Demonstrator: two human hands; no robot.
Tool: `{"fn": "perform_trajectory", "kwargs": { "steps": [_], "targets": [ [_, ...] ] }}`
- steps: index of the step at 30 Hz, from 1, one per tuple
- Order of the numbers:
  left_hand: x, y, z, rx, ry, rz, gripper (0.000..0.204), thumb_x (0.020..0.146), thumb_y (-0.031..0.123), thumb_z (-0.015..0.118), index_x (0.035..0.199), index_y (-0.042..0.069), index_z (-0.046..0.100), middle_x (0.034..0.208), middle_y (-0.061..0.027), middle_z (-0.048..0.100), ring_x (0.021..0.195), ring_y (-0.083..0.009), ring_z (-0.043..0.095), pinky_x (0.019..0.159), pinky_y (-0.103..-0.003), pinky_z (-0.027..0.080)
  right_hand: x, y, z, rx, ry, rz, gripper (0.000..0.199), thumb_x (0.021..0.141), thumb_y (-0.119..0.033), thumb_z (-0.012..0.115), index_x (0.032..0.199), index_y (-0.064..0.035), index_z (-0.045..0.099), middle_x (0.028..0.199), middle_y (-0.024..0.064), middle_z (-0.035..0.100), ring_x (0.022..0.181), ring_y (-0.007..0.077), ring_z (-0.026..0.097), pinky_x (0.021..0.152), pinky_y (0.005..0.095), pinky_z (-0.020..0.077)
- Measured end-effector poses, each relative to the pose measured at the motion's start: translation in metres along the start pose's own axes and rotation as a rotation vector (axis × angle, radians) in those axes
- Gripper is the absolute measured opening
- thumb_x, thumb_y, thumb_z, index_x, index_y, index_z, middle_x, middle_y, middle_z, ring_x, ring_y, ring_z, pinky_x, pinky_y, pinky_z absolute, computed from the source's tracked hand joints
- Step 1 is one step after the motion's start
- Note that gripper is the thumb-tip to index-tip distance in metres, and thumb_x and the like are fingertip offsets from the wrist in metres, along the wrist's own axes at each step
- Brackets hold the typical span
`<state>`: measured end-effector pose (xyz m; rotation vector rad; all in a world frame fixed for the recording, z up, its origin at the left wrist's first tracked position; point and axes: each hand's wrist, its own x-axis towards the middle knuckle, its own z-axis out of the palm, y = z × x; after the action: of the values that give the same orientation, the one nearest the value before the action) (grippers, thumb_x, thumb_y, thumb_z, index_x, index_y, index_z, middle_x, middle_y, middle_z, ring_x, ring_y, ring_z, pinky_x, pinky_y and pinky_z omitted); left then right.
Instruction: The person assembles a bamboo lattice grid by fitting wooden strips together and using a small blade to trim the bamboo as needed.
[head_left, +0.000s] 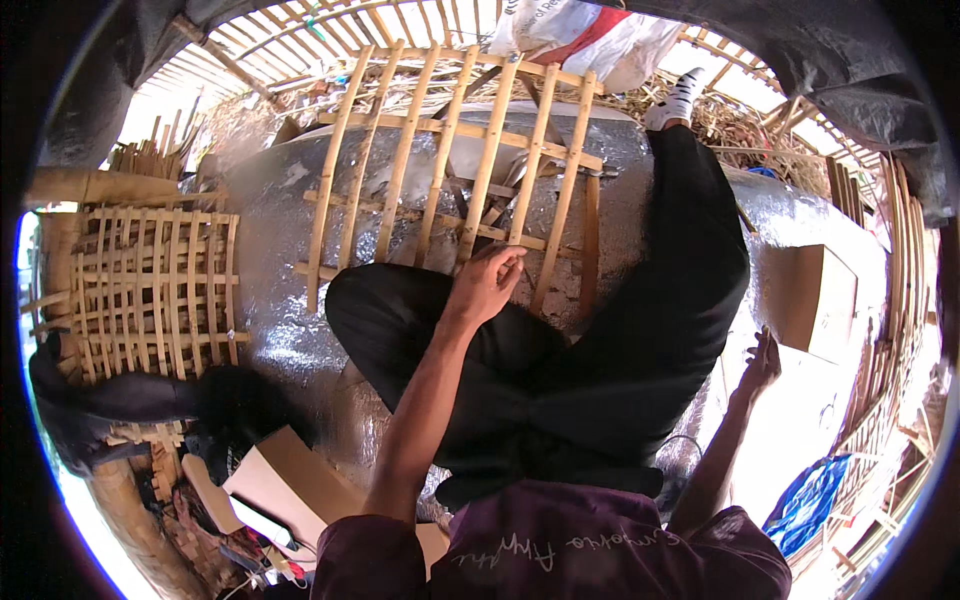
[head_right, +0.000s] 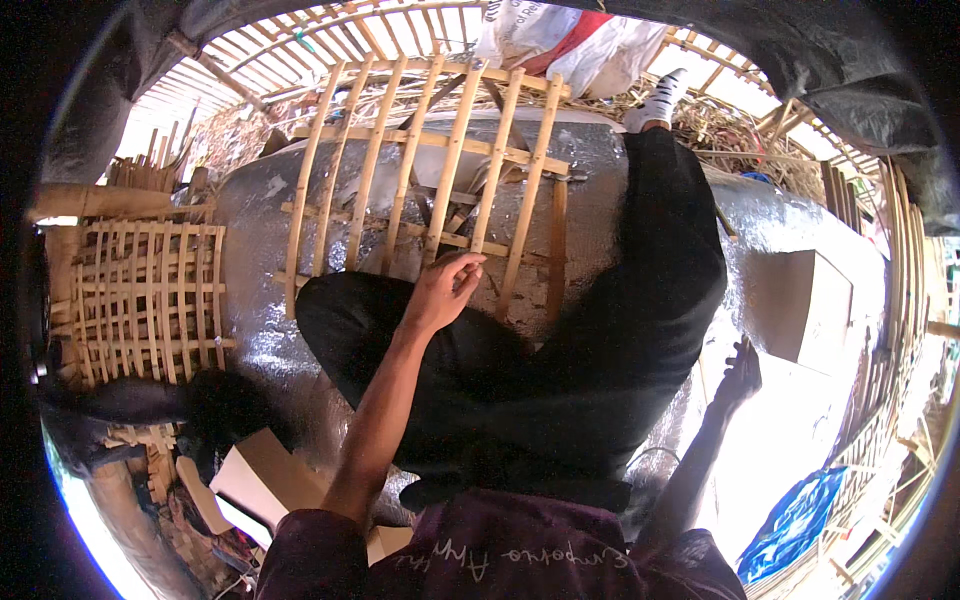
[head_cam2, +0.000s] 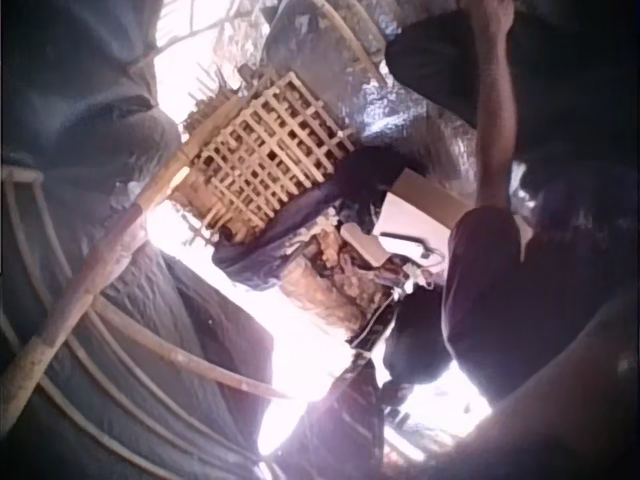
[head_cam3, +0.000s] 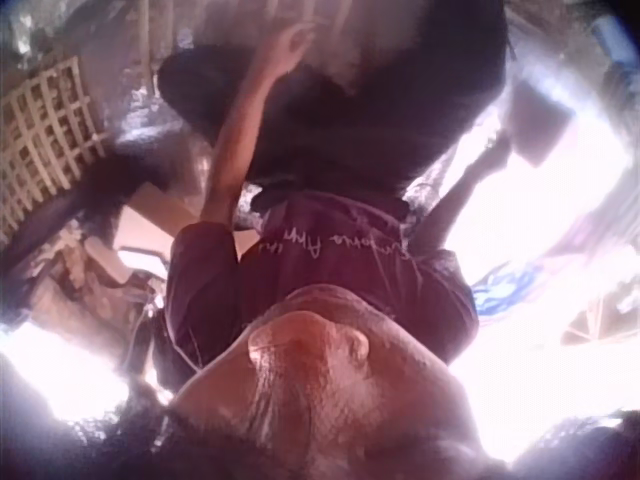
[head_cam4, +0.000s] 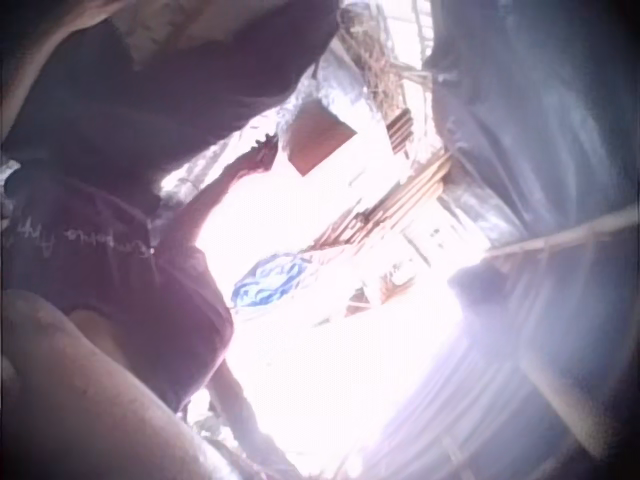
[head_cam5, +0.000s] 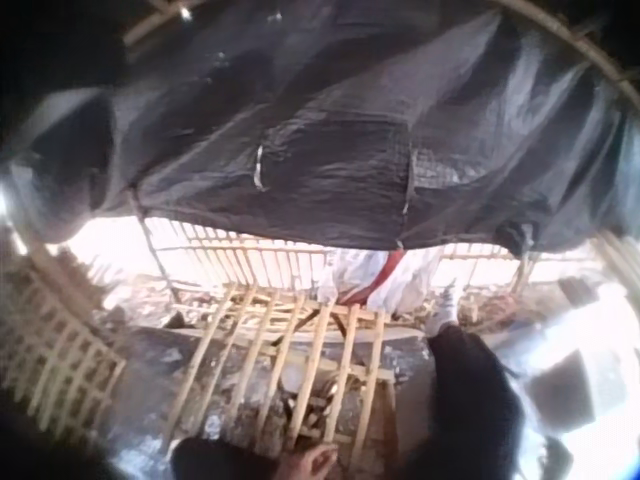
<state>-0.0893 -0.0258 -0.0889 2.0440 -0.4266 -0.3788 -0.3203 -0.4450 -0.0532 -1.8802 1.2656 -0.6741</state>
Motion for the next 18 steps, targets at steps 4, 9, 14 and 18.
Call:
{"fn": "perform_trajectory", "kwargs": {
  "steps": [4,9,14,18],
  "targets": [
    [0.000,0.047,0.008,-0.325,-0.051,-0.111,0.028,0.089,0.020,0.065,0.115,0.009,0.062,0.098,-0.0050,0.065,0.085,-0.0132,0.063,0.076,-0.029,0.053,-0.064,-0.076,0.039,0.323,-0.335,-0.336,0.024,0.092,-0.012,0.052,0.109,-0.0008,0.065,0.088,0.0056,0.066,0.067,0.0072,0.054,0.060,0.0221,0.0419],
    [-0.021,0.085,0.049,-0.880,0.048,-0.068,0.030,0.088,0.021,0.067,0.114,0.006,0.063,0.099,-0.0037,0.065,0.091,-0.0135,0.061,0.078,-0.029,0.052,-0.148,-0.161,0.111,0.576,-0.862,0.049,0.015,0.091,-0.010,0.059,0.098,0.0015,0.067,0.099,0.0097,0.066,0.083,0.0112,0.062,0.073,0.0225,0.0492],
    [-0.031,0.091,0.062,-1.241,0.282,-0.107,0.021,0.090,0.007,0.062,0.109,-0.001,0.064,0.097,-0.0044,0.064,0.083,-0.0088,0.058,0.076,-0.022,0.048,-0.165,-0.174,0.146,0.631,-0.988,0.151,0.024,0.090,-0.018,0.064,0.102,0.0024,0.067,0.084,0.0025,0.066,0.074,0.0056,0.057,0.069,0.0200,0.0457],
    [-0.028,0.079,0.051,-1.082,0.361,-0.120,0.015,0.089,0.008,0.064,0.102,-0.001,0.066,0.094,-0.0022,0.064,0.081,-0.0069,0.057,0.074,-0.022,0.048,-0.170,-0.173,0.157,0.588,-1.055,0.186,0.025,0.090,-0.021,0.064,0.099,0.0021,0.069,0.082,0.0007,0.065,0.075,0.0050,0.055,0.067,0.0211,0.0444]
  ]
}}
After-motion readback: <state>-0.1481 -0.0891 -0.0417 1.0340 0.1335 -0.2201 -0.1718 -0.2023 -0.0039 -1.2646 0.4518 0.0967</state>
